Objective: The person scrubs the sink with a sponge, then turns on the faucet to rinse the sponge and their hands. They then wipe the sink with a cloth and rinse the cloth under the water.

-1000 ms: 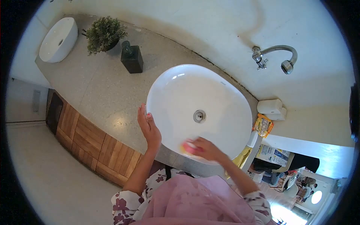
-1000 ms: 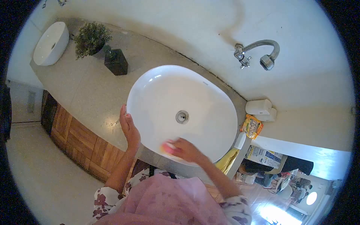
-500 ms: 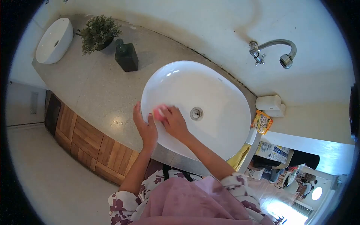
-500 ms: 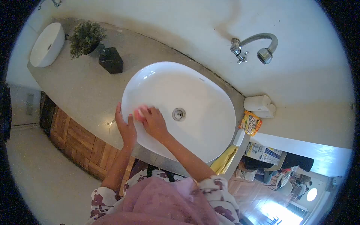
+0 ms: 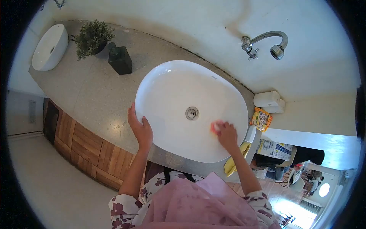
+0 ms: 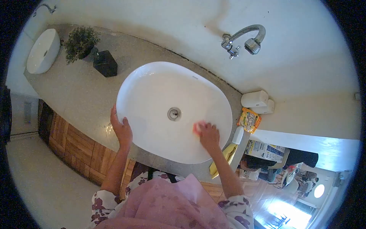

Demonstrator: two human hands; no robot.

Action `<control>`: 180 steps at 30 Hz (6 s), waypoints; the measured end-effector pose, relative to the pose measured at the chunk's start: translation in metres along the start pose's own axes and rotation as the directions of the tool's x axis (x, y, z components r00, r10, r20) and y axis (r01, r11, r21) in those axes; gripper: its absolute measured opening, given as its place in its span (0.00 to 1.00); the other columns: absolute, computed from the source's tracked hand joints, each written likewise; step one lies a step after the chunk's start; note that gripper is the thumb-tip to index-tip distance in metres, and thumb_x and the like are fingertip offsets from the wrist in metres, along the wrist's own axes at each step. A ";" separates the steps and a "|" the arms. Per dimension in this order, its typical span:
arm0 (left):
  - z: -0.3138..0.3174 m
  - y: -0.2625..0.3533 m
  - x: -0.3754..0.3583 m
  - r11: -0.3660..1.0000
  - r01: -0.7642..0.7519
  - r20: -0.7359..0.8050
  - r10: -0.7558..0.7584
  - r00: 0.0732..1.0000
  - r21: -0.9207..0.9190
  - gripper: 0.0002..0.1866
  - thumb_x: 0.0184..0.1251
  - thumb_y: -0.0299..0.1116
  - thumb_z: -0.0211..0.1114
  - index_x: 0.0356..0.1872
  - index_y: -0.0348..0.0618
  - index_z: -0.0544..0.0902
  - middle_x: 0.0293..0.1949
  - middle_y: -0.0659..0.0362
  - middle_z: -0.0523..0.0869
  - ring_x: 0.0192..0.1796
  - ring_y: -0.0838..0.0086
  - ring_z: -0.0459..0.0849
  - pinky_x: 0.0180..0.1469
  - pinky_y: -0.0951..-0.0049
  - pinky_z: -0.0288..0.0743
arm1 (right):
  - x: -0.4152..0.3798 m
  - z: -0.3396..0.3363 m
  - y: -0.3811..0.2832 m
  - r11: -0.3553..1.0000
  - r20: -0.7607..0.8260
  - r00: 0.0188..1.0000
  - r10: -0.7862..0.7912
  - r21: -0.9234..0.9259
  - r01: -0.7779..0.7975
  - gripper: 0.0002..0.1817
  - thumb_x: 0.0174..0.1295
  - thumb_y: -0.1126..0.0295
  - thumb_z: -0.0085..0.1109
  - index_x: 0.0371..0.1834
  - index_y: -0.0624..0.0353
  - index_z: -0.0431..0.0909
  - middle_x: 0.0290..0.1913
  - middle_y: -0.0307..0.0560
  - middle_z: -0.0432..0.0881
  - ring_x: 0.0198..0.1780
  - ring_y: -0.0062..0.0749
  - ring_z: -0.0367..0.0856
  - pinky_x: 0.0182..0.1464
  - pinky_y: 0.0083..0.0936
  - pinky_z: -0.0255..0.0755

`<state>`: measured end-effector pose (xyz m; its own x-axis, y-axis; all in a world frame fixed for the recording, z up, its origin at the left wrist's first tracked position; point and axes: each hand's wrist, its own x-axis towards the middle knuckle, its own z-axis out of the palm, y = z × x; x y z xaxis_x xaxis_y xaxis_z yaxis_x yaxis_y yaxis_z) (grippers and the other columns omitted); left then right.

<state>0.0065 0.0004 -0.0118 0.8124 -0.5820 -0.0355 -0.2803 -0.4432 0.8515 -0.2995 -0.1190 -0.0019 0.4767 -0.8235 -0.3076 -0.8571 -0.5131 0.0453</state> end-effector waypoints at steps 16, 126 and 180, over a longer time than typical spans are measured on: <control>0.002 -0.009 0.002 0.998 -0.056 -0.029 0.055 0.998 -0.026 0.35 0.56 0.14 0.49 0.69 0.43 0.59 0.69 0.47 0.60 0.74 0.54 0.50 0.73 0.54 0.44 | 0.041 0.010 -0.144 0.792 -0.324 0.914 -0.245 0.476 0.381 0.23 0.56 0.67 0.59 0.57 0.51 0.73 0.44 0.52 0.73 0.44 0.48 0.73 0.46 0.39 0.71; 0.044 0.039 -0.034 0.815 0.163 0.583 0.243 0.776 -0.556 0.31 0.67 0.37 0.61 0.68 0.43 0.61 0.61 0.49 0.71 0.65 0.59 0.68 0.65 0.63 0.62 | -0.001 -0.043 -0.080 -0.231 0.045 0.984 -0.171 0.969 -0.085 0.22 0.60 0.67 0.60 0.58 0.57 0.70 0.48 0.40 0.78 0.52 0.24 0.75 0.53 0.25 0.70; 0.096 0.049 0.051 0.639 0.623 0.774 -0.068 0.629 -0.451 0.34 0.64 0.38 0.59 0.70 0.49 0.58 0.60 0.57 0.72 0.60 0.69 0.73 0.61 0.67 0.70 | 0.176 -0.154 0.053 -0.066 -0.288 0.779 0.557 0.920 0.387 0.26 0.66 0.63 0.56 0.63 0.62 0.61 0.40 0.48 0.77 0.43 0.28 0.78 0.45 0.24 0.76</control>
<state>-0.0151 -0.1163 -0.0221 0.1345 -0.8641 -0.4850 0.5581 -0.3384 0.7577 -0.2310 -0.3287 0.0924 -0.0497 -0.9970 0.0596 0.0616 -0.0626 -0.9961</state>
